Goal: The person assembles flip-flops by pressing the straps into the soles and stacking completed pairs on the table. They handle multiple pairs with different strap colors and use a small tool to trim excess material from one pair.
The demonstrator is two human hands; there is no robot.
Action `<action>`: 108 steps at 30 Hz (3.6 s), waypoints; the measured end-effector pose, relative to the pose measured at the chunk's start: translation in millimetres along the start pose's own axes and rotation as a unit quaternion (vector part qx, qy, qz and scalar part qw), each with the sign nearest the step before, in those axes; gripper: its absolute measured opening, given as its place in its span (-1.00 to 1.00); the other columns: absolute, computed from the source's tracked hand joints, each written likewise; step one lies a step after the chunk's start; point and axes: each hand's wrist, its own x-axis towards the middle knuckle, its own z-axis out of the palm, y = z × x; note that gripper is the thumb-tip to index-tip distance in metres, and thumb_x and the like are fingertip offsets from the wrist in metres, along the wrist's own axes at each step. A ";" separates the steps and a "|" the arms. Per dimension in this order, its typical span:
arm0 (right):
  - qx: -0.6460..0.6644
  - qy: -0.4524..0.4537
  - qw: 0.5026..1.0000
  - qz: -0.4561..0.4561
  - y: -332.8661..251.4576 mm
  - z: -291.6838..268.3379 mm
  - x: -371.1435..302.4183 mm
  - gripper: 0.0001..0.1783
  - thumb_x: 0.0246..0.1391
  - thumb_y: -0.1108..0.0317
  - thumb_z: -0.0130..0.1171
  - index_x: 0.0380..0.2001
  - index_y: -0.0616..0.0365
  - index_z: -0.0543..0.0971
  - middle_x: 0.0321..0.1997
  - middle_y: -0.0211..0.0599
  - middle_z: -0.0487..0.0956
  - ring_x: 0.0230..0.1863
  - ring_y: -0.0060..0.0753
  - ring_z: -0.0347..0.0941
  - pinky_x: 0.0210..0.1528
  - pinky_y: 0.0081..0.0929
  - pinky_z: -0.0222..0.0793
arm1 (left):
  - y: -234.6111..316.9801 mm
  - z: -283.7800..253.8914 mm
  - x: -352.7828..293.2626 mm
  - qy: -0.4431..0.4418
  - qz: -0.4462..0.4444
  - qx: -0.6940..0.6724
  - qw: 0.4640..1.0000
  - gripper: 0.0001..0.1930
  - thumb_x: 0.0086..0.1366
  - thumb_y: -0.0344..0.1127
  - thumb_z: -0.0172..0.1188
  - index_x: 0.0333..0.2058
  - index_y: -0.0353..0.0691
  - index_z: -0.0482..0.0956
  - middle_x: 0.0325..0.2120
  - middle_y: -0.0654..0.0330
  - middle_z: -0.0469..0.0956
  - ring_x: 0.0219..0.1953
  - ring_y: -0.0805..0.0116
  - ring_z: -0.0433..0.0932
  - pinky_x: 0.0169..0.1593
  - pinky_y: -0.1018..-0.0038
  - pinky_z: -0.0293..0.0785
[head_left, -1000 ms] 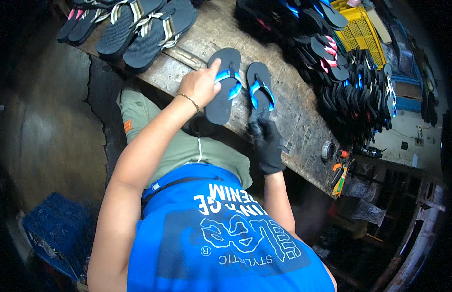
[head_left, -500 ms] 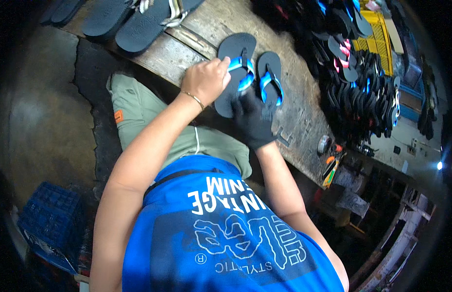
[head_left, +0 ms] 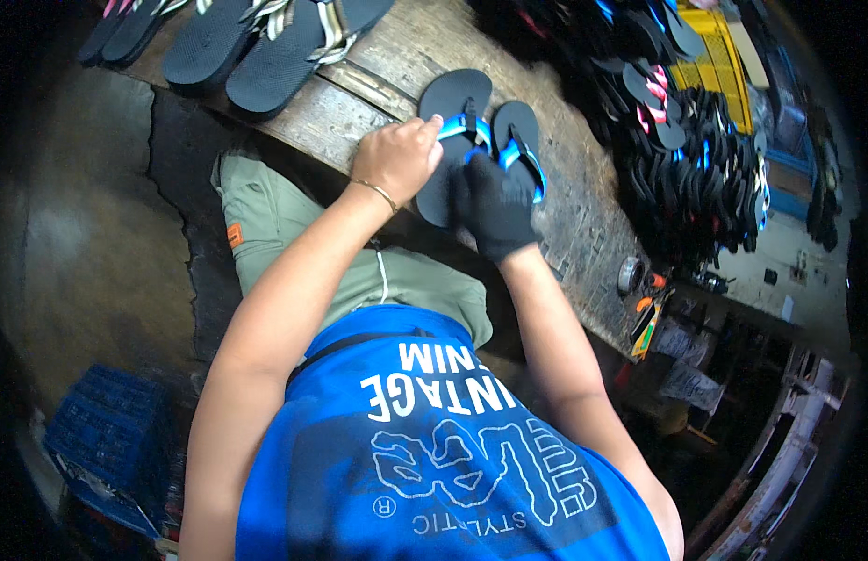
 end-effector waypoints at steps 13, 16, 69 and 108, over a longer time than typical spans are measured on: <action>0.358 0.263 0.862 0.243 62.0 -13.5 -118.2 -0.79 0.41 0.30 0.23 -0.08 0.22 0.61 -0.23 -0.28 0.72 -0.18 -0.46 0.60 -0.11 -0.31 0.53 | -12.8 -29.7 19.6 -0.009 -0.044 -0.087 0.995 -0.53 0.26 -0.28 0.23 0.14 -0.27 0.63 -0.27 -0.07 0.67 -0.20 -0.04 0.65 -0.06 0.14 0.57; 0.479 0.186 0.801 0.306 68.1 0.9 -127.4 -0.82 0.38 0.34 0.25 -0.09 0.24 0.62 -0.16 -0.29 0.70 -0.14 -0.47 0.59 -0.04 -0.37 0.53 | 23.9 -21.5 -4.1 0.129 0.090 -0.010 0.987 -0.43 0.18 -0.20 0.28 0.19 -0.19 0.55 -0.09 -0.05 0.57 -0.03 -0.13 0.54 0.07 0.05 0.50; -0.021 0.236 0.936 0.259 183.9 24.9 -212.2 -0.68 0.34 0.28 0.21 0.06 0.19 0.65 0.05 -0.02 0.69 0.08 0.12 0.57 0.22 -0.03 0.42 | 74.0 -30.5 -45.7 -0.001 0.038 0.217 0.976 -0.10 0.05 -0.08 0.52 0.39 -0.07 0.39 0.38 -0.23 0.23 0.25 -0.19 0.39 0.25 -0.06 0.31; -0.268 0.082 0.906 0.318 222.4 46.5 -237.5 -0.36 0.41 -0.13 0.06 0.03 0.32 0.68 0.08 0.22 0.66 0.06 0.31 0.59 0.09 0.15 0.53 | -383.0 -317.4 265.6 0.334 -0.448 -0.006 0.829 -0.25 0.10 -0.13 0.47 0.25 -0.15 0.40 0.28 -0.10 0.38 0.35 -0.13 0.39 0.48 0.03 0.19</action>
